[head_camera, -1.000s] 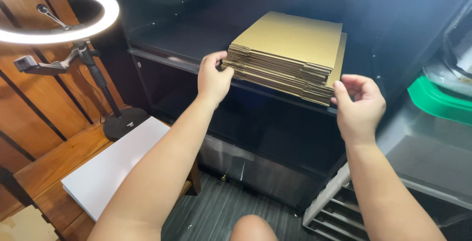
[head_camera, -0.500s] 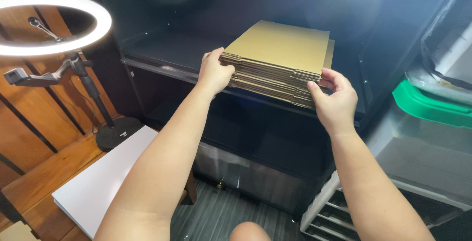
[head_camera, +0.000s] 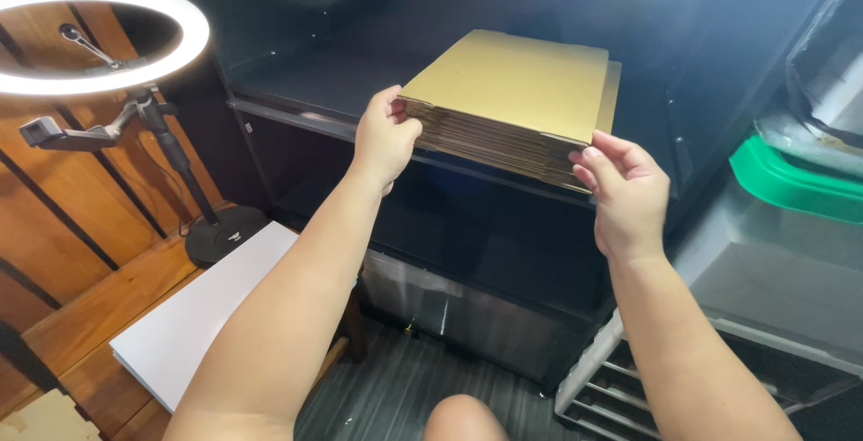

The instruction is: The person sits on the floor and repeatedly picks up flat cardboard pieces from a shelf. They place each piece onto a stack of white items on a small wooden stool, aligning them by hand. The person continues this process, moving cardboard from the shelf to the stack on the stool.

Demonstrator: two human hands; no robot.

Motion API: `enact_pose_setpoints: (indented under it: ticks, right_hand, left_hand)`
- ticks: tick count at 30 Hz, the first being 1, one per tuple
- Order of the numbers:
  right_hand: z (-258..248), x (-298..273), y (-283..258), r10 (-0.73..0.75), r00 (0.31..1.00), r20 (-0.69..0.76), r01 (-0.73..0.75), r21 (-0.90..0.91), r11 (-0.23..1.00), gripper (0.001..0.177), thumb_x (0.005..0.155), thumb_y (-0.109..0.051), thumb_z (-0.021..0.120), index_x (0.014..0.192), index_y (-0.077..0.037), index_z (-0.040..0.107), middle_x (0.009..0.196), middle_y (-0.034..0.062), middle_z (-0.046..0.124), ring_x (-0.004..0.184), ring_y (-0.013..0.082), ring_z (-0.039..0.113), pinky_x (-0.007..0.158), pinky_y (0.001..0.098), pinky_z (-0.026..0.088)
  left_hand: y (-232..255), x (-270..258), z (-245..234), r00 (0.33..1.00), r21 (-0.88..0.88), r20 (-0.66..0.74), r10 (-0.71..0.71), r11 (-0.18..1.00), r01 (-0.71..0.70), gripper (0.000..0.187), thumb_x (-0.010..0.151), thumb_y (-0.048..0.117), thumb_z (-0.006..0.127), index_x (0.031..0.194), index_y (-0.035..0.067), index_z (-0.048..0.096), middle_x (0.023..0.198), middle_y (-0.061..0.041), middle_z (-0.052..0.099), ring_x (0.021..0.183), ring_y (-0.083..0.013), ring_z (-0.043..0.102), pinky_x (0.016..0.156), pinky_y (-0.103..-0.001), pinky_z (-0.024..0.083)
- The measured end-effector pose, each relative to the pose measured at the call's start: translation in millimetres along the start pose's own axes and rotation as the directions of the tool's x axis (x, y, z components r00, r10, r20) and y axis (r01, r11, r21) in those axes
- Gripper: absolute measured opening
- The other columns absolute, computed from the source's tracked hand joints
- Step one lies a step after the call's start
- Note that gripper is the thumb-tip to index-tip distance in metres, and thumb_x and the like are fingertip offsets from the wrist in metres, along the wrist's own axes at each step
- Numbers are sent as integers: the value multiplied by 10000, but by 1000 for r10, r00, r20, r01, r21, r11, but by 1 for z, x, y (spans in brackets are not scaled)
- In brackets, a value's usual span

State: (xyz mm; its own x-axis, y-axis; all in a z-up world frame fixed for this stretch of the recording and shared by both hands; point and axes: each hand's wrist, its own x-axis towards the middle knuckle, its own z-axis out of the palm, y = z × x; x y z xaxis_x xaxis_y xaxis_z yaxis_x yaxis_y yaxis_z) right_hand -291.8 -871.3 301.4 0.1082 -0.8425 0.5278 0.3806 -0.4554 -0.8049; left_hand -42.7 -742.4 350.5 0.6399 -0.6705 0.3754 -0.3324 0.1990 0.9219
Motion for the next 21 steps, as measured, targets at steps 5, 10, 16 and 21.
enact_pose_setpoints:
  ticks: [5,10,16,21]
  right_hand:
    - [4,-15,-21,207,978,-29,-191,276,942,102,1006,-75,681,1063,7,702,901,106,744,831,176,801,745,243,712]
    - [6,-24,-24,256,966,-27,-228,375,898,103,987,-70,737,944,8,685,837,137,745,778,223,803,706,284,722]
    - [26,-42,-33,248,968,28,-243,328,913,106,941,-54,777,971,16,703,845,153,757,785,223,800,765,325,709]
    - [52,-80,-53,306,876,373,-388,166,907,361,890,39,688,1251,46,689,1214,219,734,1126,282,714,870,357,643]
  left_hand:
    - [8,-23,-20,1000,-182,-25,5,983,-10,716,855,-22,550,1546,-50,363,1330,-218,596,1308,-269,615,1116,-419,521]
    - [25,-47,-31,997,-369,-59,-48,929,23,663,874,-40,510,1522,-89,374,1289,-245,629,1215,-254,663,1108,-406,540]
    - [7,-35,-22,986,-691,-35,-163,717,94,809,943,84,548,1649,30,158,1284,-313,592,1166,-364,684,1068,-510,562]
    - [23,-63,-5,960,-755,-20,-280,633,169,1000,925,121,629,1668,230,-31,1334,-349,532,1041,-455,707,918,-568,624]
